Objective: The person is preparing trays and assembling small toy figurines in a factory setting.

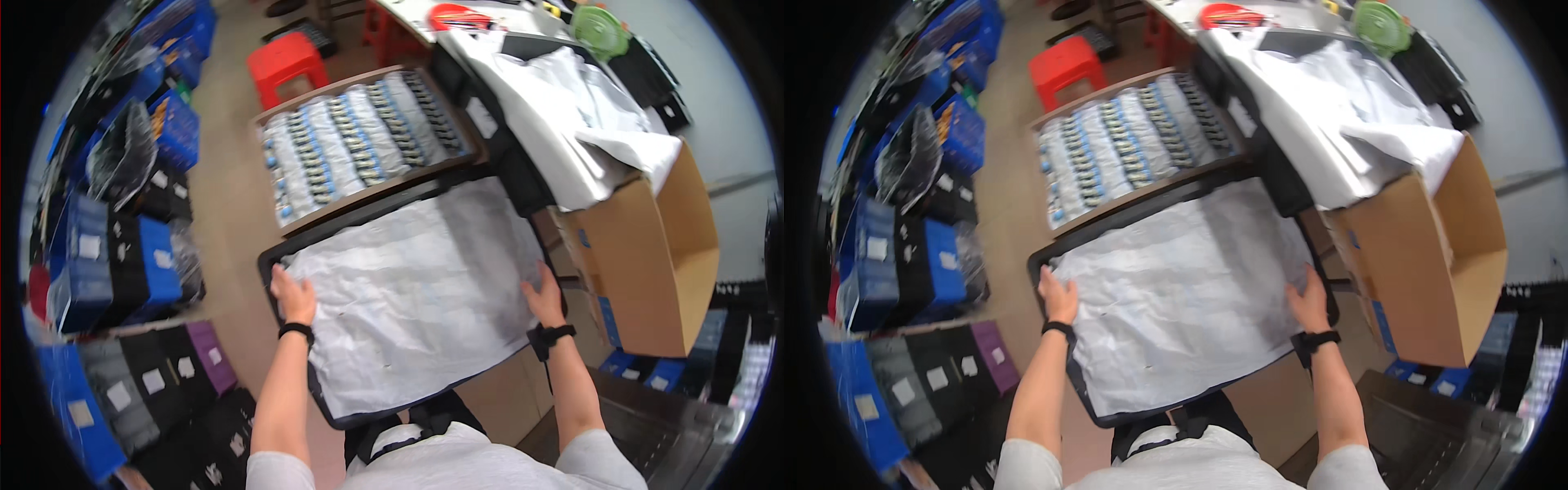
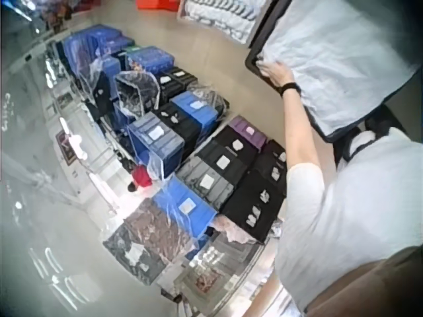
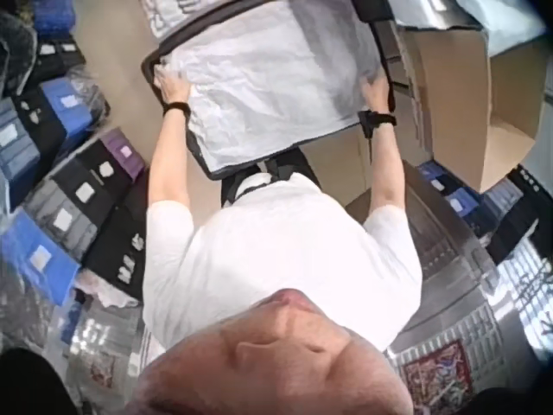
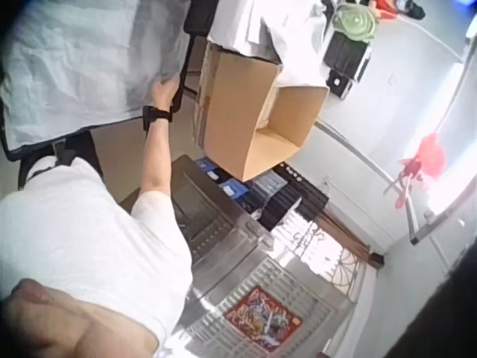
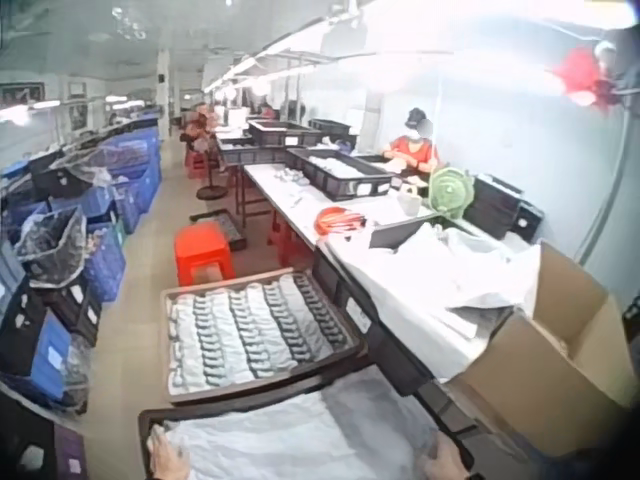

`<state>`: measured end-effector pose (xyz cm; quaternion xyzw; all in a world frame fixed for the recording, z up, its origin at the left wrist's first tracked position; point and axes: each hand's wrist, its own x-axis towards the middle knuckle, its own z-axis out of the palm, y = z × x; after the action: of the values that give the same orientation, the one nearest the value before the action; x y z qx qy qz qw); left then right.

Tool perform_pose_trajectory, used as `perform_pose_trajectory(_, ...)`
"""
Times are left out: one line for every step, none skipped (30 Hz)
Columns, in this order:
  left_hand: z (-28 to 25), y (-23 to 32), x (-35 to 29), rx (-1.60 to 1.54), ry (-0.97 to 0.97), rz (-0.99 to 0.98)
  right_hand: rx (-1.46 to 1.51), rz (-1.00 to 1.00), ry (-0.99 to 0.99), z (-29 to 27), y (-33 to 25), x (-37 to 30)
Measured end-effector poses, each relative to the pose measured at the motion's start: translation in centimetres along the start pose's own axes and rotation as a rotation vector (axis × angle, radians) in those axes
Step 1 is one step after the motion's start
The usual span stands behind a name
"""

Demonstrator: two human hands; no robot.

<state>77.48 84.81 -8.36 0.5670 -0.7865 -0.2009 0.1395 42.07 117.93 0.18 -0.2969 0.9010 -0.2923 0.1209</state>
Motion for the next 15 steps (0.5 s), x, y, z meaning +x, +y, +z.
perform_pose_trajectory(-0.1, -0.1, 0.0, 0.025, -0.014, -0.018, 0.027, -0.018, 0.013, 0.1, -1.0, 0.7)
perform_pose_trajectory(-0.2, 0.0, 0.1, 0.034, -0.04, -0.04, 0.04, -0.064, 0.045, 0.4, -1.0, 1.3)
perform_pose_trajectory(0.0, -0.1, 0.4, 0.035, -0.066, -0.075, 0.013, -0.092, 0.065, 0.7, -1.4, 2.1)
perform_pose_trajectory(0.0, 0.2, 0.8, 0.039, -0.087, -0.116, 0.01, -0.085, 0.077, 0.9, -1.9, 3.1)
perform_pose_trajectory(-0.1, 0.5, 1.2, 0.038, -0.089, -0.107, -0.018, -0.146, 0.046, 1.1, -2.4, 4.0)
perform_pose_trajectory(-0.5, 1.2, 1.7, 0.066, -0.179, -0.156, -0.045, -0.207, 0.013, 1.4, -2.7, 4.8)
perform_pose_trajectory(-0.9, 1.7, 2.2, 0.095, -0.266, -0.205, -0.044, -0.206, 0.018, 1.9, -2.5, 5.8)
perform_pose_trajectory(-0.9, 1.9, 2.5, 0.097, -0.265, -0.203, -0.105, -0.245, -0.001, 3.0, -1.8, 6.7)
perform_pose_trajectory(-0.9, 1.9, 2.8, 0.11, -0.316, -0.237, -0.166, -0.287, -0.022, 4.0, -1.1, 7.7)
perform_pose_trajectory(-1.1, 1.8, 3.1, 0.124, -0.365, -0.277, -0.161, -0.291, -0.027, 4.9, -0.9, 8.6)
perform_pose_trajectory(-1.1, 1.6, 3.2, 0.13, -0.363, -0.287, -0.249, -0.156, -0.079, 5.9, -0.6, 9.2)
perform_pose_trajectory(-1.0, 1.5, 3.3, 0.113, -0.376, -0.276, -0.338, -0.02, -0.137, 7.2, -0.3, 9.8)
perform_pose_trajectory(-1.5, 0.9, 3.1, 0.1, -0.382, -0.279, -0.261, -0.033, -0.163, 7.8, 0.1, 10.5)
perform_pose_trajectory(-1.6, 0.2, 3.1, 0.052, -0.32, -0.166, -0.292, -0.039, -0.167, 7.9, 0.8, 11.1)
perform_pose_trajectory(-2.2, 0.2, 2.3, -0.022, -0.201, -0.078, -0.318, -0.048, -0.192, 8.3, 1.0, 11.1)
